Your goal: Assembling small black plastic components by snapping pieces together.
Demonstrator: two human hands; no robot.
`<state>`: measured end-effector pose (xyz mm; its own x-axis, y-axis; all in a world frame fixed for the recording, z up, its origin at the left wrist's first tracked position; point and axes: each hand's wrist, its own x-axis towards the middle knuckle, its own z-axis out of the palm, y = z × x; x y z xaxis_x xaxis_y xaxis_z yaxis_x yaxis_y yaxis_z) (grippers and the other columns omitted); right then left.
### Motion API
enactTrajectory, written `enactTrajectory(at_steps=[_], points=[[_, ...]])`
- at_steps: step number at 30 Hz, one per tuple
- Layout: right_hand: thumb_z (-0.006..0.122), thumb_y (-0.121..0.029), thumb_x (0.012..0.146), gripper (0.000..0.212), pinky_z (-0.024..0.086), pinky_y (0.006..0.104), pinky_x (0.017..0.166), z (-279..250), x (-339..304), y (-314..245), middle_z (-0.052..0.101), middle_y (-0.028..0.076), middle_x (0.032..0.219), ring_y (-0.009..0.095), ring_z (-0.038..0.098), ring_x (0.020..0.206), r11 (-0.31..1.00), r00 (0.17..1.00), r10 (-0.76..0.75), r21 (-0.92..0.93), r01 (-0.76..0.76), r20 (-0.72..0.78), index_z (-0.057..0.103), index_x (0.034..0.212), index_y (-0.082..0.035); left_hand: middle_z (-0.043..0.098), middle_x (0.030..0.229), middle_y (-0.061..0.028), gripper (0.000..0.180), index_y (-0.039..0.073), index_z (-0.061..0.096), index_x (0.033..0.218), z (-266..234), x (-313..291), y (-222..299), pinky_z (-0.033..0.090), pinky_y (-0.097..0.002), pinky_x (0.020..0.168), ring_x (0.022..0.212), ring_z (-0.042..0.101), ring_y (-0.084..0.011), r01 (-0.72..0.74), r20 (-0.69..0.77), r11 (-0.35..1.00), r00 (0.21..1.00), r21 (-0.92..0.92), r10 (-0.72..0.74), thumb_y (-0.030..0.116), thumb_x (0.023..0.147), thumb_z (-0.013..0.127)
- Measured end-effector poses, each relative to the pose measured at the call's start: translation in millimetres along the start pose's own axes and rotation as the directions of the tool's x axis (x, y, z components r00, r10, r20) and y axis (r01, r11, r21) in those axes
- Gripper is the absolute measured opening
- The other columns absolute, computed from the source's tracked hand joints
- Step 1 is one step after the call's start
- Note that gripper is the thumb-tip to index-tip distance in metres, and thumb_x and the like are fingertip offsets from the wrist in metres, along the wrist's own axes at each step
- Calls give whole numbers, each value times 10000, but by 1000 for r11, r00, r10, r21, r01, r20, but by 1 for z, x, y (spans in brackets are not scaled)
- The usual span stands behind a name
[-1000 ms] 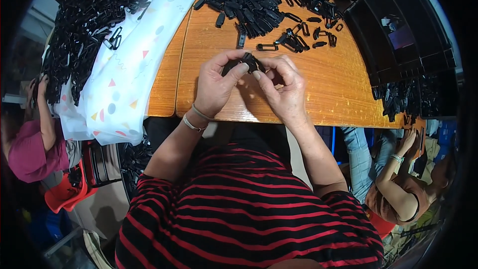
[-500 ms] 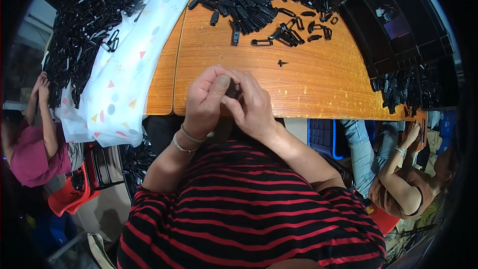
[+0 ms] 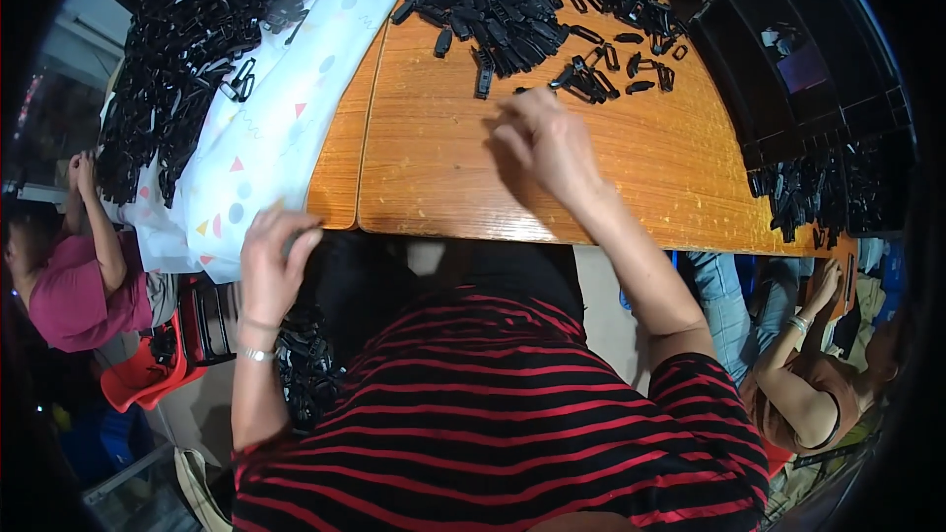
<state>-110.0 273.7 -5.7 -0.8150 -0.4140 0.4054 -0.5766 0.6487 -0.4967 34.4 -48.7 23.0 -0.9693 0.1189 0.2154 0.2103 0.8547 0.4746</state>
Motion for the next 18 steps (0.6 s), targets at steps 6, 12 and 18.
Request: enactTrajectory(at_steps=[6,12,18], points=[[644,-29,781,293,529,424,703,-4,28,31,579,155,992,354,643,828,941,991,67,-336,-25,113,644,1072,-59,571,918,-83,161,103,668,952,75,141,53,463,-370,731,904,571,-263,-500,-45,859,861,108,506,111,800,615],[634,-15,765,334,524,404,709,-4,30,41,578,142,975,333,638,840,913,965,31,-400,79,262,636,1094,-77,526,950,-51,127,90,651,873,115,208,55,458,-324,691,943,530,-199,-700,135,638,701,321,700,129,807,549],[678,-22,804,175,496,284,677,-20,10,44,586,76,875,168,604,711,990,996,67,128,-59,-61,651,977,-38,565,864,-101,124,43,585,871,120,212,52,484,-338,676,805,574,-258,-676,-42,733,733,75,679,89,777,650]])
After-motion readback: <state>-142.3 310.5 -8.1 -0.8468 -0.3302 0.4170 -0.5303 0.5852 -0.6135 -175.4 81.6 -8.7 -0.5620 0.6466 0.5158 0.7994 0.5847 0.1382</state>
